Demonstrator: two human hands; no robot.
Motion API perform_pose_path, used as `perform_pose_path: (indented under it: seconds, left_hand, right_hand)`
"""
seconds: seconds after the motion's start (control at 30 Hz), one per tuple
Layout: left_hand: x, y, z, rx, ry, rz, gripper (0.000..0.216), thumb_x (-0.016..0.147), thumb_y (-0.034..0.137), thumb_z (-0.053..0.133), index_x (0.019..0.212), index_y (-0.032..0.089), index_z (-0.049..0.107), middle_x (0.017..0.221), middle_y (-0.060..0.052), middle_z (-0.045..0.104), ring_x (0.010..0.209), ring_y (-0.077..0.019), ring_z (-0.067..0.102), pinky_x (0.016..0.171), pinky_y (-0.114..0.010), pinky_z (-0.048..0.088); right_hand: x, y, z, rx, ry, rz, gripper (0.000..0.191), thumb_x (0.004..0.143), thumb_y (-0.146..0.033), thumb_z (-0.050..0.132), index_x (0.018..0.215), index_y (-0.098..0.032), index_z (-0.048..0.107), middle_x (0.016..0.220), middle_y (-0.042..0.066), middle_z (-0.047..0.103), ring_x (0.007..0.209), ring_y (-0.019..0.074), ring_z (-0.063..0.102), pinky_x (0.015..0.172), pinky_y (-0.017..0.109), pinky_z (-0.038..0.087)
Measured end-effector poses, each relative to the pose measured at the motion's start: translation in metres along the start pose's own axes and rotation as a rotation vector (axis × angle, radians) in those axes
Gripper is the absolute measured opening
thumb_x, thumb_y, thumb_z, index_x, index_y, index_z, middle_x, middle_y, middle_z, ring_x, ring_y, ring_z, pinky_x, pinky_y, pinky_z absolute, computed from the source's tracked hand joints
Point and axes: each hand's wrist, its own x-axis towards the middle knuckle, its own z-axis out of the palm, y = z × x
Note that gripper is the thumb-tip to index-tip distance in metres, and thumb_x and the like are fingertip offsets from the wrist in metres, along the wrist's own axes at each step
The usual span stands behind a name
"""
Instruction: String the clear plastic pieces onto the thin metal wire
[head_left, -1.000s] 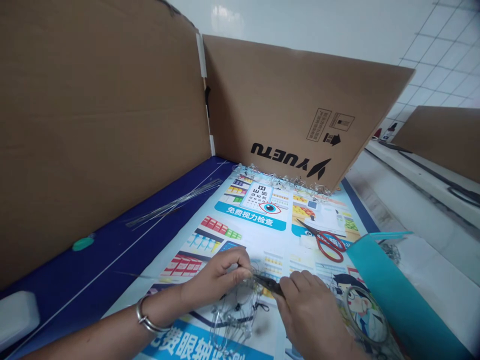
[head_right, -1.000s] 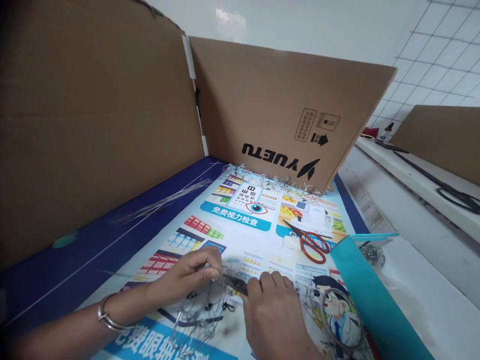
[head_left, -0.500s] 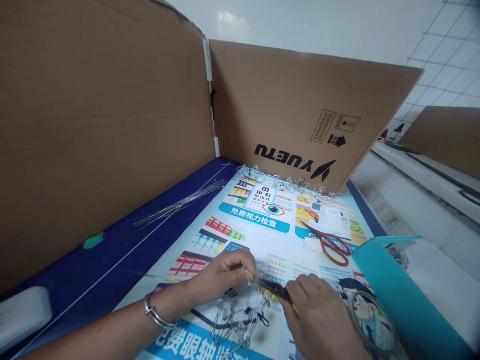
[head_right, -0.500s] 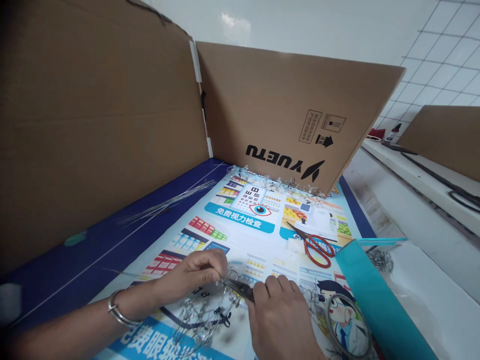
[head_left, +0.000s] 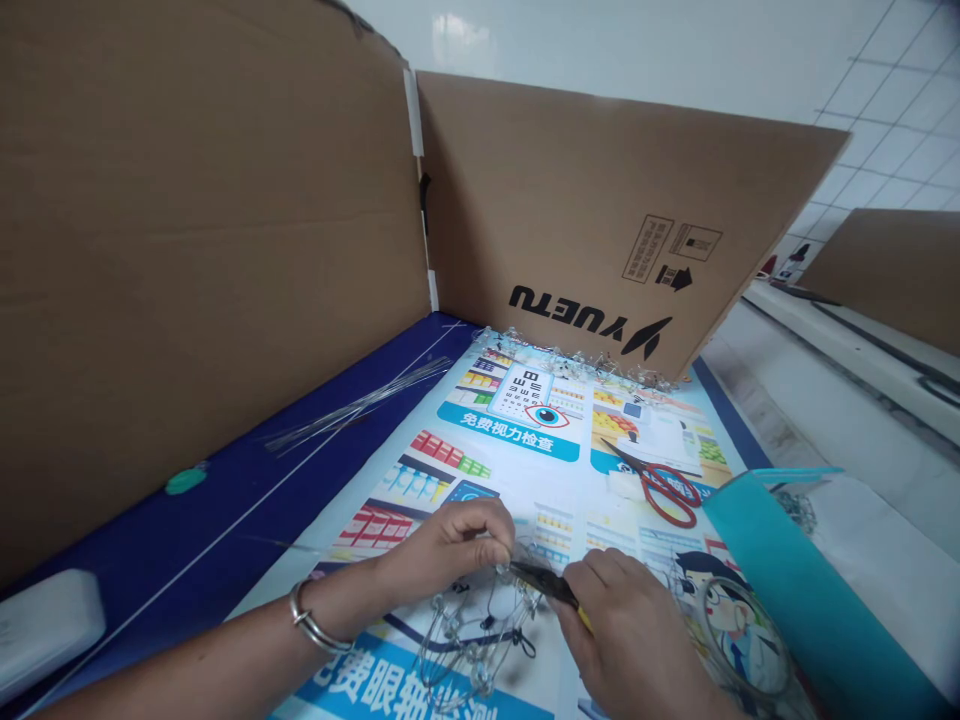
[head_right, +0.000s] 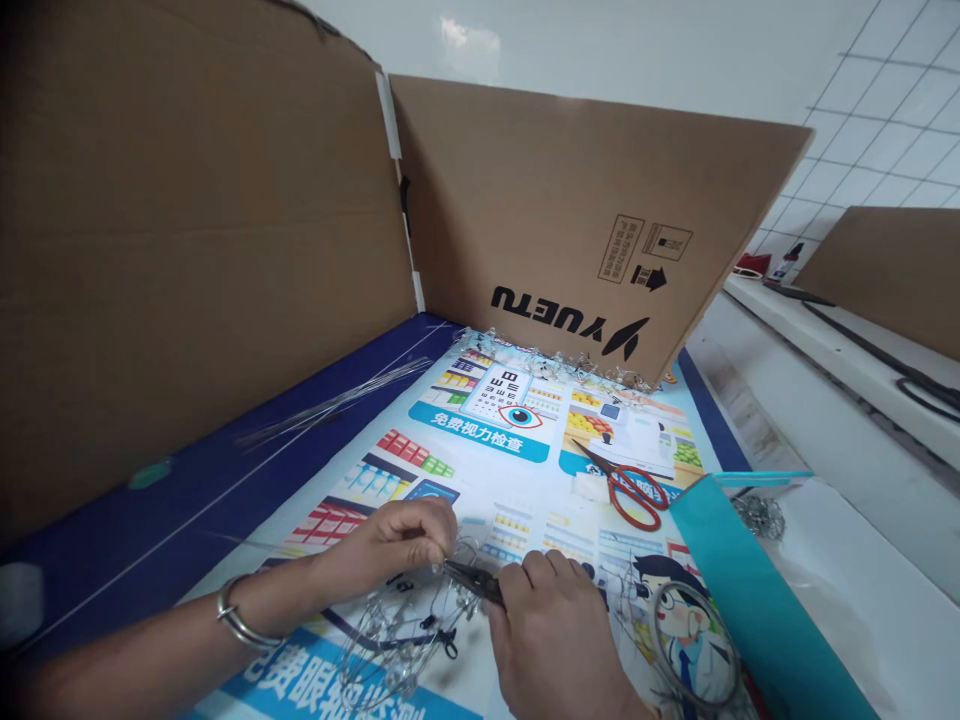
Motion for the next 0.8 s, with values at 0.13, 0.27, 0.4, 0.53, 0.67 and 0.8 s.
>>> perform_pose_path:
  seconds: [0.13, 0.27, 0.4, 0.53, 0.67, 0.8]
  left_hand:
    - [-0.001, 0.0, 0.001, 0.025, 0.022, 0.01, 0.016, 0.083, 0.028, 0.058, 0.074, 0.014, 0.062, 0.072, -0.002, 0.056, 0.068, -0.012, 0.052, 0.066, -0.025, 0.042]
    - [-0.002, 0.0, 0.002, 0.046, 0.037, -0.002, 0.015, 0.083, 0.026, 0.058, 0.074, 0.014, 0.061, 0.072, -0.001, 0.056, 0.068, -0.0119, 0.052, 0.066, -0.025, 0.042]
    - [-0.003, 0.0, 0.001, 0.051, 0.019, 0.005, 0.015, 0.083, 0.026, 0.057, 0.073, 0.014, 0.06, 0.072, -0.001, 0.055, 0.068, -0.0116, 0.051, 0.065, -0.024, 0.041]
    - [-0.002, 0.001, 0.0, 0.052, 0.002, 0.006, 0.017, 0.083, 0.028, 0.057, 0.072, 0.014, 0.059, 0.071, -0.001, 0.055, 0.067, -0.0119, 0.051, 0.064, -0.024, 0.041]
    - [-0.001, 0.004, -0.001, 0.098, 0.052, 0.003, 0.015, 0.083, 0.025, 0.056, 0.073, 0.014, 0.059, 0.073, -0.001, 0.054, 0.069, -0.0122, 0.051, 0.066, -0.024, 0.041]
    - [0.002, 0.009, -0.005, 0.227, 0.235, 0.0, 0.016, 0.082, 0.023, 0.057, 0.069, 0.014, 0.059, 0.073, -0.001, 0.053, 0.073, -0.0133, 0.051, 0.071, -0.026, 0.04]
  right_hand:
    - [0.001, 0.0, 0.002, 0.005, 0.013, -0.01, 0.004, 0.078, -0.018, 0.054, 0.076, -0.022, 0.055, 0.075, 0.003, 0.057, 0.073, 0.0205, 0.048, 0.065, 0.03, 0.028]
    - [0.003, 0.0, 0.002, 0.027, 0.012, -0.01, 0.005, 0.077, -0.017, 0.054, 0.076, -0.021, 0.055, 0.075, 0.003, 0.057, 0.073, 0.0203, 0.047, 0.065, 0.03, 0.028]
    - [0.004, 0.001, 0.0, 0.079, -0.028, -0.001, 0.005, 0.078, -0.017, 0.054, 0.075, -0.021, 0.054, 0.075, 0.002, 0.058, 0.073, 0.0189, 0.048, 0.063, 0.028, 0.028]
    - [0.005, 0.001, -0.001, 0.079, -0.059, -0.001, 0.005, 0.079, -0.019, 0.053, 0.074, -0.021, 0.054, 0.074, 0.001, 0.058, 0.07, 0.018, 0.048, 0.061, 0.027, 0.027]
    - [0.01, 0.007, 0.0, 0.057, -0.06, 0.023, 0.007, 0.08, -0.021, 0.053, 0.074, -0.02, 0.054, 0.075, 0.002, 0.057, 0.071, 0.0178, 0.049, 0.062, 0.027, 0.029]
    - [0.018, 0.028, 0.005, -0.003, -0.01, 0.098, 0.016, 0.086, -0.03, 0.047, 0.079, -0.019, 0.055, 0.078, 0.004, 0.057, 0.076, 0.0185, 0.051, 0.066, 0.027, 0.033]
